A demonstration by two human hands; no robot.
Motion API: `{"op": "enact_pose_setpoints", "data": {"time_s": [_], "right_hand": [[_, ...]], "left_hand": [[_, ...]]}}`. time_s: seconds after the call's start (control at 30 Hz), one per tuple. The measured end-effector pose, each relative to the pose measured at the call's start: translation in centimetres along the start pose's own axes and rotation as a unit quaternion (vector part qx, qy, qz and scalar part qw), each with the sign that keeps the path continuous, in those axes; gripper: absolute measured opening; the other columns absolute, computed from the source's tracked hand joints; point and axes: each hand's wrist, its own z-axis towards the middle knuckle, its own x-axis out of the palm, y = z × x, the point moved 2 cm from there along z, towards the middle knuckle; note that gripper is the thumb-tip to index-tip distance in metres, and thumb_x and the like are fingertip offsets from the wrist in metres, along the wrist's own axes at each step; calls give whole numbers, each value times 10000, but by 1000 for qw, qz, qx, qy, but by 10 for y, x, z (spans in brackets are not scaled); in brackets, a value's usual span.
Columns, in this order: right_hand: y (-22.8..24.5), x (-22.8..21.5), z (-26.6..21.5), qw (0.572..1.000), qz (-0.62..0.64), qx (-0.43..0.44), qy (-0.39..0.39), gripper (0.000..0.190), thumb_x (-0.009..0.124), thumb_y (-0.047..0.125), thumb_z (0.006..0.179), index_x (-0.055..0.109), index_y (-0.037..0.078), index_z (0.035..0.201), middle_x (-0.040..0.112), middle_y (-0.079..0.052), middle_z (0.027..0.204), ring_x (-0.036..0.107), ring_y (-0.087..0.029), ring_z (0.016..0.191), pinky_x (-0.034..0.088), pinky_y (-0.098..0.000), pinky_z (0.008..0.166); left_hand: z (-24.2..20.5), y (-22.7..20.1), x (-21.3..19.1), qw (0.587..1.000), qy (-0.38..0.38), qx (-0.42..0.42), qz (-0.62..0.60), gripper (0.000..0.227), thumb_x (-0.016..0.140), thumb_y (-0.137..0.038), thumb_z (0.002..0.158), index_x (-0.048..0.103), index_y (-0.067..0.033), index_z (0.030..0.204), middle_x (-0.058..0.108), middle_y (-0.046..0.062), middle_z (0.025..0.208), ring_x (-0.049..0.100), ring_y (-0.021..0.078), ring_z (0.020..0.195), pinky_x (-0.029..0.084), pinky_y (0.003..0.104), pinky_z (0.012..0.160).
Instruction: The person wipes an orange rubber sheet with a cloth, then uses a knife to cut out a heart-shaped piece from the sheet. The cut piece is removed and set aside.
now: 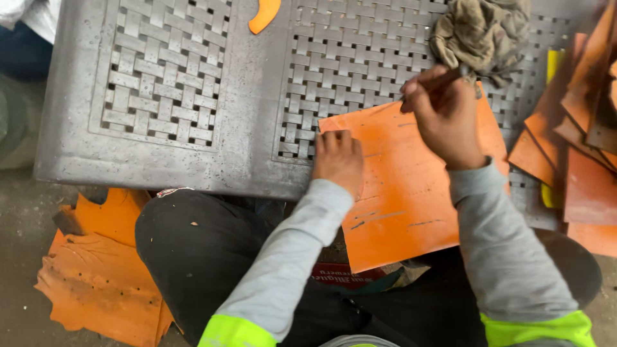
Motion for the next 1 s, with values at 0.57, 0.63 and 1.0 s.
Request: {"op": "enact_pose_setpoints", "data": {"time_s": [0.57, 0.63, 1.0], "right_hand": [[-11, 60, -91, 996, -51, 65, 30, 98, 651, 33, 942, 684, -3, 1028, 745, -58, 910, 741, -130, 879, 569, -284, 786], [-13, 59, -89, 997, -53, 54, 29, 105, 648, 25, 944, 686, -5, 1037, 746, -61, 913, 738, -133, 882, 579, -283, 816], [-4, 56, -87, 995, -72, 20, 61, 83, 672, 4, 934, 702, 9, 1012, 734, -78, 928, 716, -153, 853, 567, -274, 731]], "left_hand": [[-29, 49, 22, 971, -106, 39, -212, 1348, 991, -536, 486, 293, -44, 1530, 381, 151, 1556, 304, 347, 1475, 209, 503, 1244], [-29, 49, 21, 971, -103, 36, -213, 1345, 990, -532, 481, 299, -43, 1527, 385, 143, 1556, 309, 340, 1475, 218, 498, 1246], [-31, 49, 17, 972, -111, 46, -200, 1266, 977, -540, 487, 391, -33, 1488, 400, 138, 1550, 329, 339, 1457, 280, 458, 1232]]}}
